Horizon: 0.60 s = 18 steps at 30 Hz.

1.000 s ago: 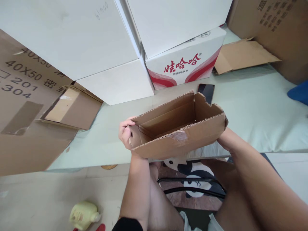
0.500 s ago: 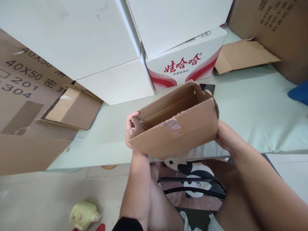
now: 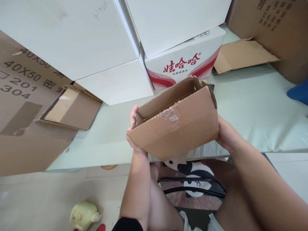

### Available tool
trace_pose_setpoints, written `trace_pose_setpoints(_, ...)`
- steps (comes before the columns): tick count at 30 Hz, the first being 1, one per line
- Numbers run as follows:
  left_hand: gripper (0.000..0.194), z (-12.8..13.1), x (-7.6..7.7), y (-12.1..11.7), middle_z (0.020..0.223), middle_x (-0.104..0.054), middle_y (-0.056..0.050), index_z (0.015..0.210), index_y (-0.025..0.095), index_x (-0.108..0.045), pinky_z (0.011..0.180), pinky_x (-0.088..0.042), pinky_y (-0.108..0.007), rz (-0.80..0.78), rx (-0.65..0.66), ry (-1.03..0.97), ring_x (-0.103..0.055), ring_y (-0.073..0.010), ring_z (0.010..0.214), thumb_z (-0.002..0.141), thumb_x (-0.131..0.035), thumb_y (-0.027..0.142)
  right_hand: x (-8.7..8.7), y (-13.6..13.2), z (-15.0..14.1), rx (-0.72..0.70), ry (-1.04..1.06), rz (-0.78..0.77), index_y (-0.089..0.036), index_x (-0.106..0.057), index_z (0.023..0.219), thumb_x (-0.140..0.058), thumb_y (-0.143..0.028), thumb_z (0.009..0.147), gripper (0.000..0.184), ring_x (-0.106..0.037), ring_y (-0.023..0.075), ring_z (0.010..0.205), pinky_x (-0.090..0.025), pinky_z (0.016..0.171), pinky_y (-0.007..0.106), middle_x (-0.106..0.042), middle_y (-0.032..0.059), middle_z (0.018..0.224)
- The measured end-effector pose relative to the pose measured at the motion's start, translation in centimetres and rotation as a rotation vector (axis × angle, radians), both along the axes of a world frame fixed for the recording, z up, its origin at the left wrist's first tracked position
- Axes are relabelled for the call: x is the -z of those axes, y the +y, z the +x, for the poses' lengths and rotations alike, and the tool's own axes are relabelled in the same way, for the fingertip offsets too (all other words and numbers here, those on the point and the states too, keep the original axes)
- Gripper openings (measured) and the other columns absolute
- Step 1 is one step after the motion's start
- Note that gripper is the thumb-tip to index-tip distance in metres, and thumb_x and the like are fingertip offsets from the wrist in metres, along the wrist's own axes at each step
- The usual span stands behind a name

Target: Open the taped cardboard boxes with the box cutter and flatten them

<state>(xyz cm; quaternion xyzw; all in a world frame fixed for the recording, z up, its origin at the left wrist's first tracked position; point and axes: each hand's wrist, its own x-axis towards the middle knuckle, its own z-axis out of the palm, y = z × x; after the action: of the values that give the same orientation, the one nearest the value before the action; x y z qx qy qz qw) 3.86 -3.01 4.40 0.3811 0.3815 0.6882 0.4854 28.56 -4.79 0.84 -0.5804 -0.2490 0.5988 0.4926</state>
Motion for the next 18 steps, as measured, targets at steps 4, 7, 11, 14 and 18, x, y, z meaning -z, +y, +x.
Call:
trace_pose_setpoints(4,0.066,-0.3,0.4,0.1,0.128,-0.068,-0.008,0.133,0.031,-0.063,0.094,-0.058,-0.042,0.042,0.023,0.008,-0.066,-0.03,0.119,0.08,-0.057,0.07,-0.2,-0.1,0.1,-0.012,0.036,-0.053,-0.03,-0.064,0.105,-0.072,-0.06,0.071,0.046,-0.062,0.0216,0.089,-0.048,0.071,0.033,-0.071,0.0002,0.096)
trace_pose_setpoints(7,0.062,-0.4,0.6,0.2,0.126,-0.069,-0.008,0.13,0.031,-0.063,0.092,-0.059,-0.043,0.079,0.019,0.005,-0.068,-0.0293,0.115,0.083,-0.055,0.07,-0.5,-0.2,0.0,0.002,0.056,-0.041,-0.03,-0.065,0.101,-0.073,-0.061,0.069,0.045,-0.063,0.0207,0.085,-0.048,0.068,0.032,-0.073,0.0004,0.096)
trace_pose_setpoints(11,0.066,-0.3,0.6,0.2,0.128,-0.068,-0.008,0.134,0.03,-0.062,0.091,-0.06,-0.042,0.012,-0.047,0.085,-0.068,-0.0298,0.117,0.085,-0.053,0.073,-0.9,-0.3,-0.3,0.02,0.076,-0.009,-0.028,-0.064,0.094,-0.074,-0.058,0.066,0.042,-0.065,0.0199,0.086,-0.05,0.067,0.031,-0.075,0.0,0.102)
trace_pose_setpoints(14,0.056,-0.4,0.7,0.3,0.129,-0.068,-0.008,0.137,0.03,-0.06,0.091,-0.06,-0.039,-0.066,-0.138,0.184,-0.068,-0.0274,0.117,0.091,-0.056,0.061,-1.2,-0.3,-0.4,0.026,0.096,0.014,-0.028,-0.065,0.093,-0.076,-0.057,0.064,0.042,-0.066,0.0203,0.086,-0.052,0.066,0.031,-0.076,0.0,0.103)
trace_pose_setpoints(18,0.05,-0.6,1.0,0.6,0.12,-0.07,-0.005,0.135,0.031,-0.059,0.088,-0.059,-0.036,-0.077,-0.164,0.116,-0.07,-0.0231,0.108,0.091,-0.058,0.056,-1.4,-0.5,-0.3,0.067,0.14,0.057,-0.03,-0.067,0.094,-0.078,-0.055,0.062,0.042,-0.068,0.0228,0.091,-0.054,0.071,0.034,-0.076,-0.0005,0.103)
